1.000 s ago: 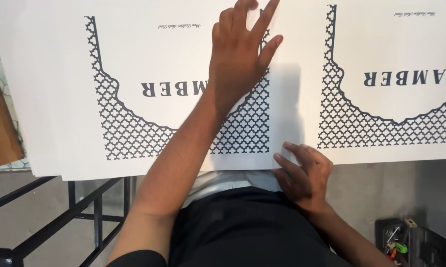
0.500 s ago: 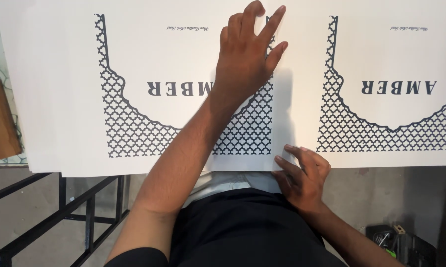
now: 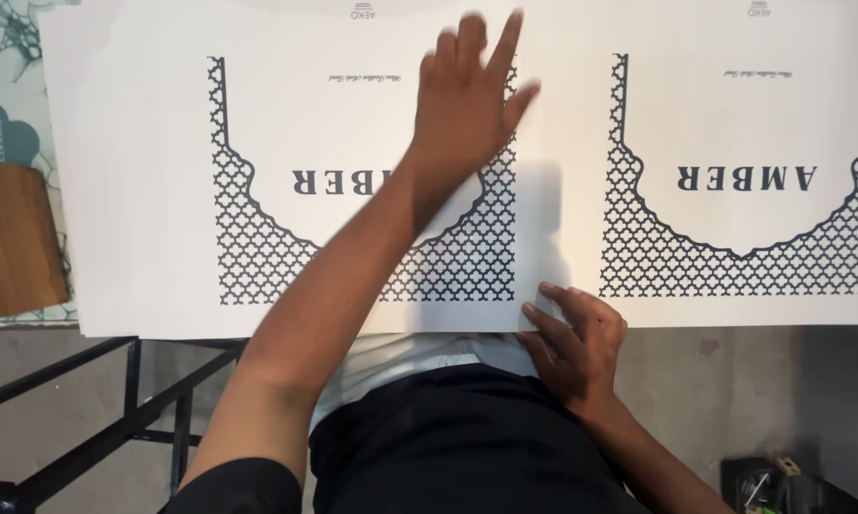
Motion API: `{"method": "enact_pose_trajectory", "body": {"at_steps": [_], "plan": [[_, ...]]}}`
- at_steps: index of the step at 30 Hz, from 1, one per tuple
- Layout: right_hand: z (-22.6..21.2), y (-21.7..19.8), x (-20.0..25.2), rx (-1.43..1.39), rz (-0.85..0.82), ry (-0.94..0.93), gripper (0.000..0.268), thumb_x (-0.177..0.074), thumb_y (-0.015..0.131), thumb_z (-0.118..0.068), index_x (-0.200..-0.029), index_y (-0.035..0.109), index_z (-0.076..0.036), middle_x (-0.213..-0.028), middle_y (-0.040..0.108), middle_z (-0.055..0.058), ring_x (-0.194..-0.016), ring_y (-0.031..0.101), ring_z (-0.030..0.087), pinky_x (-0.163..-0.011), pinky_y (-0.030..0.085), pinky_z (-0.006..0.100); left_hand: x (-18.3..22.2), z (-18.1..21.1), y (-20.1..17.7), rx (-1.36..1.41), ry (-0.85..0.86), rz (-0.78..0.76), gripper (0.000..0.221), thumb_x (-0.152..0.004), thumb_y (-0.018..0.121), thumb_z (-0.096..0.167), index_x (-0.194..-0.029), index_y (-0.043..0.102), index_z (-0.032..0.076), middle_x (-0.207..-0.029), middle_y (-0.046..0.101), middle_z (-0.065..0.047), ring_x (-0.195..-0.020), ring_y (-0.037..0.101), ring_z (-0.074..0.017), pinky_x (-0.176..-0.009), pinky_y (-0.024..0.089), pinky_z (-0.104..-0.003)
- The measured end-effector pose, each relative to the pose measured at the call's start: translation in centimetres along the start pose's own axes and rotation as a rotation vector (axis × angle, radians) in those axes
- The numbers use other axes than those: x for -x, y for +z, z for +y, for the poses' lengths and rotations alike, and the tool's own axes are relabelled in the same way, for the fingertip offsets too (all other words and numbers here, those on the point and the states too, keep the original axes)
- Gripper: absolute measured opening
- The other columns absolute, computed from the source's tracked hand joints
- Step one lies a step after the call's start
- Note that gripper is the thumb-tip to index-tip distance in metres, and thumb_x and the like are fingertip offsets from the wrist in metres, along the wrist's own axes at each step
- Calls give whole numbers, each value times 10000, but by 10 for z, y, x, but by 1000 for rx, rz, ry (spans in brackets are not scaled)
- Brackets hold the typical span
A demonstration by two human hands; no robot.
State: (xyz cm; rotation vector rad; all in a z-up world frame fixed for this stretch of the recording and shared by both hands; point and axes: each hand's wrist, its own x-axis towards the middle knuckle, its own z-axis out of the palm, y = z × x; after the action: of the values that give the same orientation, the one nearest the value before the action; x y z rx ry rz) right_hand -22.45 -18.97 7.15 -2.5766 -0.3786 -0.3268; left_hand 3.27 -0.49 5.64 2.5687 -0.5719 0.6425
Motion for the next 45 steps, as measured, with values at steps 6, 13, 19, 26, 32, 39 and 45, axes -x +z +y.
{"method": "enact_pose_trajectory", "body": {"at_steps": [6,13,19,26,32,39,45], "plan": [[4,-4,-2,-44,-11,-3,448,-776,866,-219,-1197,719,-182,-1375,640,48,-1235,557,283,-1067,391,432,86,64,-84,-40,-16,-239,891,-868,759,521,-1501,438,-18,-1493,381,-240,-1273,433,-399,-985,423,-528],[-14,-21,-26,-41,-36,9,380,-788,790,-291,-1133,718,-150,-1265,659,61,-1196,551,285,-1036,373,462,128,80,-150,288,-120,-423,963,-744,859,422,-1518,441,29,-1574,340,-225,-1449,327,-413,-1186,330,-552],[-37,-12,-98,-67,50,24,279,-974,694,-111,-1249,668,-75,-1374,610,133,-1334,527,326,-1146,362,486,141,68,-158,285,-88,-435,977,-659,899,362,-1511,478,139,-1575,357,-203,-1419,370,-422,-1147,329,-556],[-34,44,-132,29,153,34,482,-860,720,-129,-1314,571,-67,-1379,523,187,-1277,463,407,-1081,367,537,118,36,-155,287,95,-423,996,-578,859,534,-1405,537,80,-1424,474,-248,-1283,458,-447,-1029,386,-555],[-36,50,-129,91,137,53,489,-871,710,-154,-1328,561,-66,-1377,516,172,-1277,463,396,-1074,365,544,-14,-77,-61,-90,100,-133,776,-850,771,317,-1481,439,10,-1363,581,-235,-1194,570,-359,-963,490,-495],[-24,58,-129,138,269,20,480,-861,710,-194,-1308,578,-81,-1387,508,155,-1291,443,393,-1100,348,545,-99,-175,-14,-237,2,-290,373,-779,843,340,-978,706,56,-1037,689,-147,-974,691,-352,-807,542,-485],[-30,48,-130,-59,144,138,435,-865,729,-171,-1275,604,-99,-1375,519,143,-1288,437,396,-1069,356,520,-102,-166,-62,57,-83,-223,139,-858,765,230,-916,767,104,-961,749,-140,-895,718,-348,-768,549,-470]]}}
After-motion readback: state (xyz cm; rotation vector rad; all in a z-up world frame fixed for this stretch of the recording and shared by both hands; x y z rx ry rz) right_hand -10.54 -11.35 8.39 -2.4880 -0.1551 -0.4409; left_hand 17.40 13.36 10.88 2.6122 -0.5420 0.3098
